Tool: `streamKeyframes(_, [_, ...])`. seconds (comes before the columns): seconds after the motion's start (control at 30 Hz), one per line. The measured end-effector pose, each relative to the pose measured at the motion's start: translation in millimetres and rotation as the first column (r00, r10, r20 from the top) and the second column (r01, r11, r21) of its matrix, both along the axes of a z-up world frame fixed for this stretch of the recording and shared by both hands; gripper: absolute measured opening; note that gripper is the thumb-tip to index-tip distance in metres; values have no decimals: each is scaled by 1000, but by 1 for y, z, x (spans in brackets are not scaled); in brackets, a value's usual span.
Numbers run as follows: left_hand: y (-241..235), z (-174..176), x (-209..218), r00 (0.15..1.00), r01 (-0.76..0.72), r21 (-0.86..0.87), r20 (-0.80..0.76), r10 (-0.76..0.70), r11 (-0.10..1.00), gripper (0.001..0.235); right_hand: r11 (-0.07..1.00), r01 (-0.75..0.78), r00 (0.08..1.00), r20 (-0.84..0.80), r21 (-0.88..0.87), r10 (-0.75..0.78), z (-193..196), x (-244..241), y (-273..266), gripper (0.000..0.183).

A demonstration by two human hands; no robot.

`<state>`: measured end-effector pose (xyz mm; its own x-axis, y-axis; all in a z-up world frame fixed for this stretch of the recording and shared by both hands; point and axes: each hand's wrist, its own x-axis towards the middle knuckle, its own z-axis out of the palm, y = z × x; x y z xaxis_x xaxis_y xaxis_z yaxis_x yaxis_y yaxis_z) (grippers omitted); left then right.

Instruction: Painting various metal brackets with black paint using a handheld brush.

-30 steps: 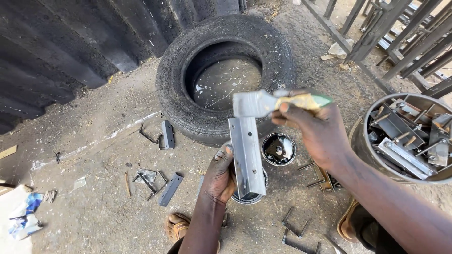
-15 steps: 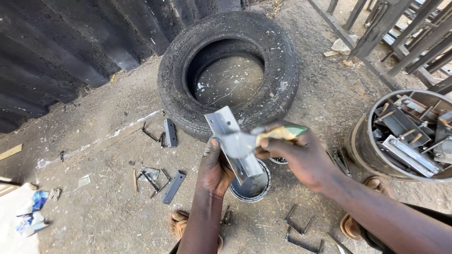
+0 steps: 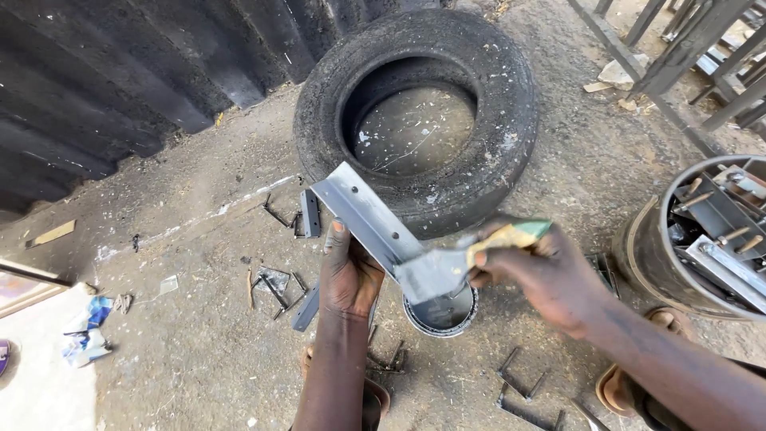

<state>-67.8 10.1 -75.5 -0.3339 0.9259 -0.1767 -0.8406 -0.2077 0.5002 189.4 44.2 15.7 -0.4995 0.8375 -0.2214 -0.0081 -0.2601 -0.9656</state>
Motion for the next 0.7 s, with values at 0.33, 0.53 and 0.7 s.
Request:
streamKeyframes(0.33, [6,-8,20,996,88,5,-33,-88,996,24,977,72,997,-51,201,-63,27,-6,0,27])
streamKeyframes(0.53, [-1,-13,-19,999,-4,31,-53,6,1000,26,993,15,999,50,120,-21,11,5,-13,22])
streamKeyframes(0.7, [-7,7,-2,993,55,89,95,-63,994,59,983,-13,1000,-1,182,13,3,3,-8,34])
